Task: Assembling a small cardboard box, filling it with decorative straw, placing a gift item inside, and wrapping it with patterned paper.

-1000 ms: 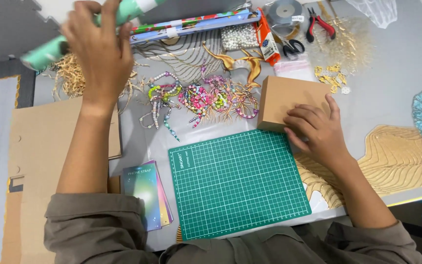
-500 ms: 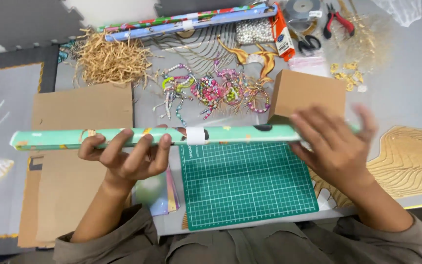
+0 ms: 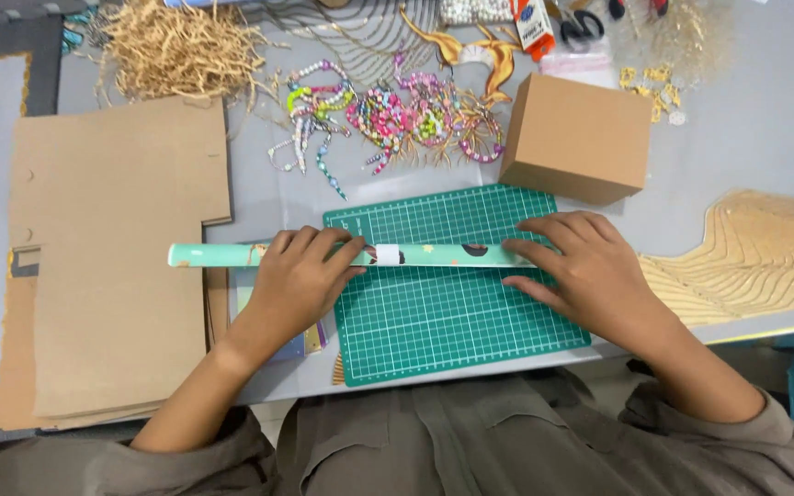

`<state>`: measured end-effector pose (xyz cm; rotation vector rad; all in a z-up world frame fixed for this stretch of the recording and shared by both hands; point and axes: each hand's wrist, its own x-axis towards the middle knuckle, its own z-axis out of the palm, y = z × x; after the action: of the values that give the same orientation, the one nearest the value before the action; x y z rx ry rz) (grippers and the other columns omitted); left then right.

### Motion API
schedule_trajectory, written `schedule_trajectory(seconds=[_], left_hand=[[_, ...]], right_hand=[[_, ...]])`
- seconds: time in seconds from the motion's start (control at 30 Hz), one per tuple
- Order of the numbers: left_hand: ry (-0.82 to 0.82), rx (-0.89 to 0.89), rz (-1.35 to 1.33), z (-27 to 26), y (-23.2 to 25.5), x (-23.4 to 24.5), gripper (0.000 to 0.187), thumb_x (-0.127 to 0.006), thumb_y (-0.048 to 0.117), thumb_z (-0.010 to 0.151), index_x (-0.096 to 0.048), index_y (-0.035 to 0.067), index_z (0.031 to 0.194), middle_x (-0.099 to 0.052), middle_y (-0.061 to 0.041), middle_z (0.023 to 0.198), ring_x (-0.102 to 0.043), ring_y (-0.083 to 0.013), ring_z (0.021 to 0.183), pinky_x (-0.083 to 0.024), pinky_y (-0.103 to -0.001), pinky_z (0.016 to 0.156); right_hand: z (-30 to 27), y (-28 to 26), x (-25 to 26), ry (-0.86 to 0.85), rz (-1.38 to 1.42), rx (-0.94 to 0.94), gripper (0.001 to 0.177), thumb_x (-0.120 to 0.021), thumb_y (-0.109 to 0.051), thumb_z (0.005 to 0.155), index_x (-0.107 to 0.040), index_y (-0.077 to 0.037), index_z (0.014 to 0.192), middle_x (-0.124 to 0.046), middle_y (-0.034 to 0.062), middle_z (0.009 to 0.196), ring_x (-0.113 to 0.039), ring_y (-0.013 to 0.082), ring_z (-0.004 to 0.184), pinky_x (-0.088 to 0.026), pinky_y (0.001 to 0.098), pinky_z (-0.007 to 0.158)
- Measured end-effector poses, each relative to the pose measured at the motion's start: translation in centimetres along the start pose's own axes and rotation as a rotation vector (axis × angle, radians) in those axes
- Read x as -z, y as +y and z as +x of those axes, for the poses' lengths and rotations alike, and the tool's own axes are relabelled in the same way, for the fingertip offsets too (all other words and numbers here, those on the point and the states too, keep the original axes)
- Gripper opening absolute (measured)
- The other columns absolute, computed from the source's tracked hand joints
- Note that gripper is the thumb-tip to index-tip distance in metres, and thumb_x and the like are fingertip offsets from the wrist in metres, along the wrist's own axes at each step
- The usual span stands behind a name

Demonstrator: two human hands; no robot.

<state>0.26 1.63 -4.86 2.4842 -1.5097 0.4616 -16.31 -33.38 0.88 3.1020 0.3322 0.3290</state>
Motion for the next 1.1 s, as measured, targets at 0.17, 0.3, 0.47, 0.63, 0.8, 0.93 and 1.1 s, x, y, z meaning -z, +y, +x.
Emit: schedule_trajectory(seconds=[0.17, 0.3, 0.47, 0.63, 0.8, 0.93, 1.1], left_hand=[[0.033, 0.04, -0.075, -0.5, 1.5, -1.0, 0.031, -0.071, 0.038, 0.105, -0.074, 0.022, 0.132, -0.072, -0.002, 0.111, -0.072, -0.0254, 0.097, -0.052, -0.042, 0.087], [0.105, 0.013, -0.026, -0.4, 3.3, -1.3, 0.03, -0.071, 0.04, 0.104, -0.076, 0.025, 0.129, -0.072, 0.002, 0.109, -0.071, -0.0211, 0.096, -0.053, -0.039, 0.086], [0.149, -0.005, -0.041, -0.5, 3.2, -1.5, 0.03, -0.074, 0.039, 0.103, -0.076, 0.024, 0.129, -0.072, 0.002, 0.108, -0.07, -0.0195, 0.095, -0.053, -0.038, 0.087], [0.11, -0.051, -0.037, 0.2, 2.4, -0.7, 0.03, -0.074, 0.032, 0.107, -0.075, 0.015, 0.132, -0.074, -0.001, 0.117, -0.068, -0.0238, 0.098, -0.045, -0.043, 0.097], [0.086, -0.1, 0.093, -0.2, 1.5, -1.9, 0.027, -0.075, 0.038, 0.104, -0.075, 0.019, 0.124, -0.075, 0.003, 0.11, -0.068, -0.0191, 0.098, -0.048, -0.051, 0.106], [0.106, -0.082, 0.021, 0.0, 1.4, -2.1, 0.025, -0.077, 0.038, 0.104, -0.074, 0.019, 0.12, -0.075, 0.002, 0.108, -0.067, -0.0207, 0.098, -0.045, -0.054, 0.107], [0.107, -0.081, -0.008, 0.5, 1.7, -1.9, 0.023, -0.076, 0.034, 0.105, -0.073, 0.018, 0.121, -0.074, 0.002, 0.109, -0.066, -0.0196, 0.094, -0.045, -0.053, 0.108]], right_hand=[[2.2, -3.0, -0.6, 0.128, 0.246, 0.142, 0.035, -0.08, -0.039, 0.098, -0.08, -0.018, 0.126, -0.08, 0.0067, 0.119, -0.075, 0.0274, 0.117, -0.057, 0.0425, 0.101], [5.0, -5.7, -4.2, 0.247, 0.355, 0.264, 0.039, -0.082, -0.035, 0.099, -0.078, -0.011, 0.13, -0.079, 0.0107, 0.122, -0.074, 0.0312, 0.117, -0.058, 0.0451, 0.1], [6.7, -3.3, -3.9, 0.244, 0.485, 0.236, 0.012, -0.08, -0.023, 0.101, -0.085, -0.014, 0.107, -0.081, 0.0043, 0.1, -0.078, 0.0252, 0.096, -0.06, 0.038, 0.084], [12.1, 10.5, 1.3, 0.106, 0.512, -0.496, 0.023, -0.068, -0.035, 0.075, -0.083, -0.033, 0.092, -0.075, -0.0149, 0.085, -0.066, 0.0026, 0.081, -0.046, 0.0226, 0.079], [16.5, 34.9, -14.7, 0.168, 0.216, -0.277, 0.02, -0.072, -0.011, 0.097, -0.086, -0.015, 0.11, -0.077, 0.0033, 0.092, -0.067, 0.0215, 0.084, -0.046, 0.0403, 0.071], [18.7, 34.3, -15.9, 0.041, 0.137, -0.308, 0.021, -0.088, -0.033, 0.099, -0.089, -0.017, 0.111, -0.081, 0.0089, 0.09, -0.074, 0.031, 0.087, -0.052, 0.0431, 0.077], [19.9, 29.2, -11.9, -0.106, 0.348, -0.526, 0.05, -0.097, -0.006, 0.086, -0.064, -0.004, 0.124, -0.076, 0.0173, 0.111, -0.071, 0.0345, 0.097, -0.055, 0.0503, 0.072]])
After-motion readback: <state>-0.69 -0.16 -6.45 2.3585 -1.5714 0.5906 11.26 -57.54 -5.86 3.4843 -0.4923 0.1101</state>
